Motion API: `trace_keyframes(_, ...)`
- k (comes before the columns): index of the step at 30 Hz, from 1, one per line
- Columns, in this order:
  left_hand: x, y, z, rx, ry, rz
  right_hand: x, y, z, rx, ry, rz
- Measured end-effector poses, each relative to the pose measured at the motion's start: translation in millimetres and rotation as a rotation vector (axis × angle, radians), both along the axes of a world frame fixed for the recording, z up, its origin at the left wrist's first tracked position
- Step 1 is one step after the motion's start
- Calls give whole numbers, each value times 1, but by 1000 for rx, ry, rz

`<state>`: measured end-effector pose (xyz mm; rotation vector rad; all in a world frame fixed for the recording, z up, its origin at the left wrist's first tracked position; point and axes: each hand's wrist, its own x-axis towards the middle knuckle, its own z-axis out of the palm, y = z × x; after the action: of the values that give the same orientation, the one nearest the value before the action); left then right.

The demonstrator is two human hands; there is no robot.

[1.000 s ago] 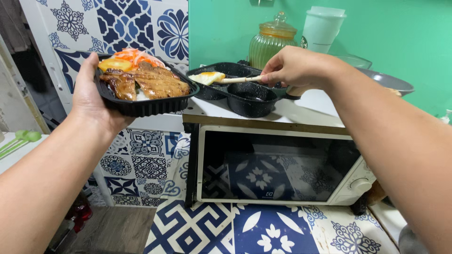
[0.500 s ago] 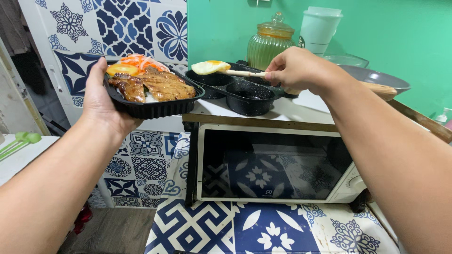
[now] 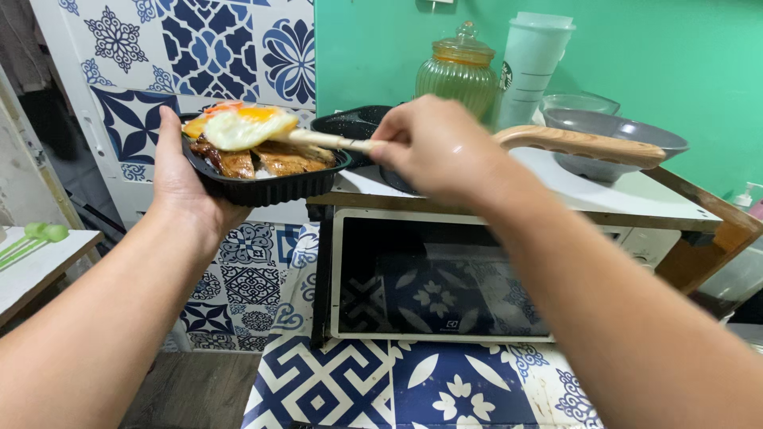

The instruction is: The person assembles multiple bento boxes by layering rice, sliced vegetables, and toppings in black containers. They use tongs to place shredded carrots and green onions, then cut cooked meat with scissors and place it on the rice. A fried egg is added, and the boxes are arranged on a stainless steel counter.

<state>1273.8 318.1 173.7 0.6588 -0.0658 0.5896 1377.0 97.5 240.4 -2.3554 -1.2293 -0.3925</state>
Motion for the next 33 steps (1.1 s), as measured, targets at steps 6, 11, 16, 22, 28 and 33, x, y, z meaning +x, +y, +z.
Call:
trace_keyframes(6,-5,3,-5,41,-94,-39,-28,3,-18,119,-272,-23)
trace_keyframes(11,-11,7,-5,19,-3,35,-28,-6,-15,202,-491,-8)
trace_keyframes(16,-15,8,-3,72,31,69,-9,-15,-10,277,-464,-119)
trace_keyframes(22,-21,9,-4,110,11,58,47,-19,14,142,-199,-388)
trace_keyframes(28,-40,13,-14,211,108,137,91,-11,-1,3,-240,-344)
trace_keyframes(33,-60,17,-33,219,251,229,90,14,6,15,-300,-321)
